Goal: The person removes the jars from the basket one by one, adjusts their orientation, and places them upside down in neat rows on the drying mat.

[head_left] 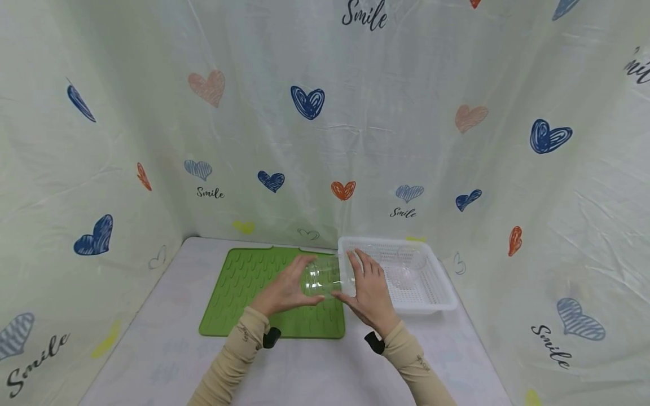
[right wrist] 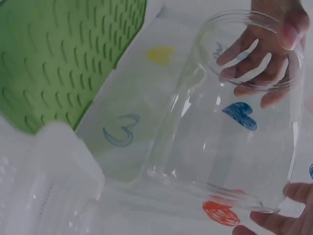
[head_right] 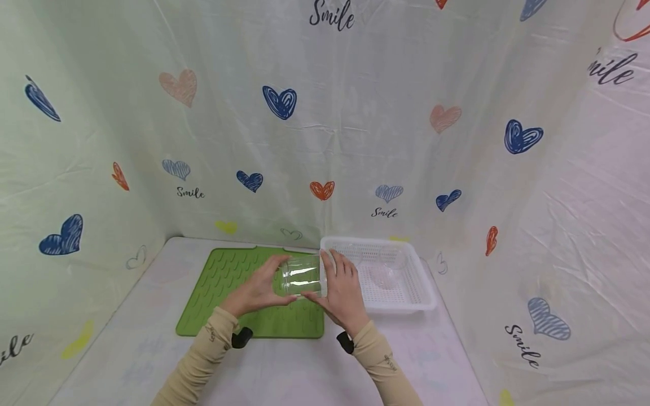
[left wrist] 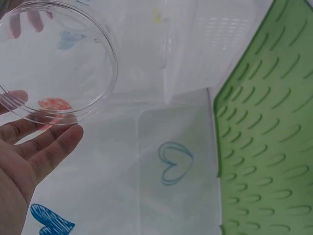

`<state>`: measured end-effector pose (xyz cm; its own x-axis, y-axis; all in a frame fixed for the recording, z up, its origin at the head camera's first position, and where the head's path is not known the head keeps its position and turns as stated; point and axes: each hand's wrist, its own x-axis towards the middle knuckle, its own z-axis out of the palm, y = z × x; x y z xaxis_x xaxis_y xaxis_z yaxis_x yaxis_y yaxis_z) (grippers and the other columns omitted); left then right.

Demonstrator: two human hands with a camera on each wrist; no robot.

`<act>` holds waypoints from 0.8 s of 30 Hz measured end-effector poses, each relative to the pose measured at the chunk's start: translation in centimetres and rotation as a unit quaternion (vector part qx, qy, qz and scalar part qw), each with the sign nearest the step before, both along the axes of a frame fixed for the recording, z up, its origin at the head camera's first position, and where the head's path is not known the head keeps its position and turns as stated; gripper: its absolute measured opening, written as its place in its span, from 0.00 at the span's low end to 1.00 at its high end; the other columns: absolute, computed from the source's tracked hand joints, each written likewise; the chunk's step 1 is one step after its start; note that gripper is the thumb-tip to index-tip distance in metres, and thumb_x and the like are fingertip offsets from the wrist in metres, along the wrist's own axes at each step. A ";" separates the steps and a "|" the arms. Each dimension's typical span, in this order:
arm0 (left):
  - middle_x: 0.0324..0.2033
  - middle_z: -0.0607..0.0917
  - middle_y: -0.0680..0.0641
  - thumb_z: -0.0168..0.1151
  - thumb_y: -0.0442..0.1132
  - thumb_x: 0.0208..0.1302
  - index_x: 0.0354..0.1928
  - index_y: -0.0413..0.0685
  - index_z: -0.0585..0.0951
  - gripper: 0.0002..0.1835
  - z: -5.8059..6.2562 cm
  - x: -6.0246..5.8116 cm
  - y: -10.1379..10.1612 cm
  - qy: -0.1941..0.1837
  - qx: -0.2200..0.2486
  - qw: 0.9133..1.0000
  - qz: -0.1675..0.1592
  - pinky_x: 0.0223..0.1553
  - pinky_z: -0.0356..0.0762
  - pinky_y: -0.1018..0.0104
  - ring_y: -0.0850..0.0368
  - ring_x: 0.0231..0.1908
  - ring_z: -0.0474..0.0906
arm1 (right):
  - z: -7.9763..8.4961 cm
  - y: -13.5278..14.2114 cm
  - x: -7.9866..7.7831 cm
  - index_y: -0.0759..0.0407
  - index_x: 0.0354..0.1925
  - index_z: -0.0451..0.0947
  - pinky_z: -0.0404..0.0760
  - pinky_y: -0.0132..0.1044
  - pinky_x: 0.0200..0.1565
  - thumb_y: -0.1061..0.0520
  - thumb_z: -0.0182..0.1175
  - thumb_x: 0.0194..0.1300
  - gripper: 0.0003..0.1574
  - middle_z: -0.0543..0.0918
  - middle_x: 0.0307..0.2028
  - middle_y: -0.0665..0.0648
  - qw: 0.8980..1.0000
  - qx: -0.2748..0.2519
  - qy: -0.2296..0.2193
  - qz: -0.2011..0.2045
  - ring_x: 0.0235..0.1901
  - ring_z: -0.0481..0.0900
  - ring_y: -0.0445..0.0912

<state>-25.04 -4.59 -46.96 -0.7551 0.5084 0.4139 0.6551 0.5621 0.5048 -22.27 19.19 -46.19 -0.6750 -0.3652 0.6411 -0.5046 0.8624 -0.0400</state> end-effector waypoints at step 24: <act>0.66 0.68 0.44 0.70 0.66 0.46 0.71 0.49 0.59 0.54 0.3 0.5 -0.3 -0.015 -0.030 0.999 0.011 0.56 0.78 0.50 0.45 0.62 0.71 | -1.4 1.2 -1.1 0.54 0.76 0.26 0.81 0.52 0.54 0.19 0.30 0.64 0.60 0.60 0.68 0.75 0.669 -0.476 -0.564 0.086 0.64 0.67 0.66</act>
<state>-24.50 -4.88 -46.66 -0.7776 0.5155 0.3599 0.6278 0.6061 0.4884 -23.37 20.36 -47.57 -0.9257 -0.2884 -0.2447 0.2226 0.1075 -0.9690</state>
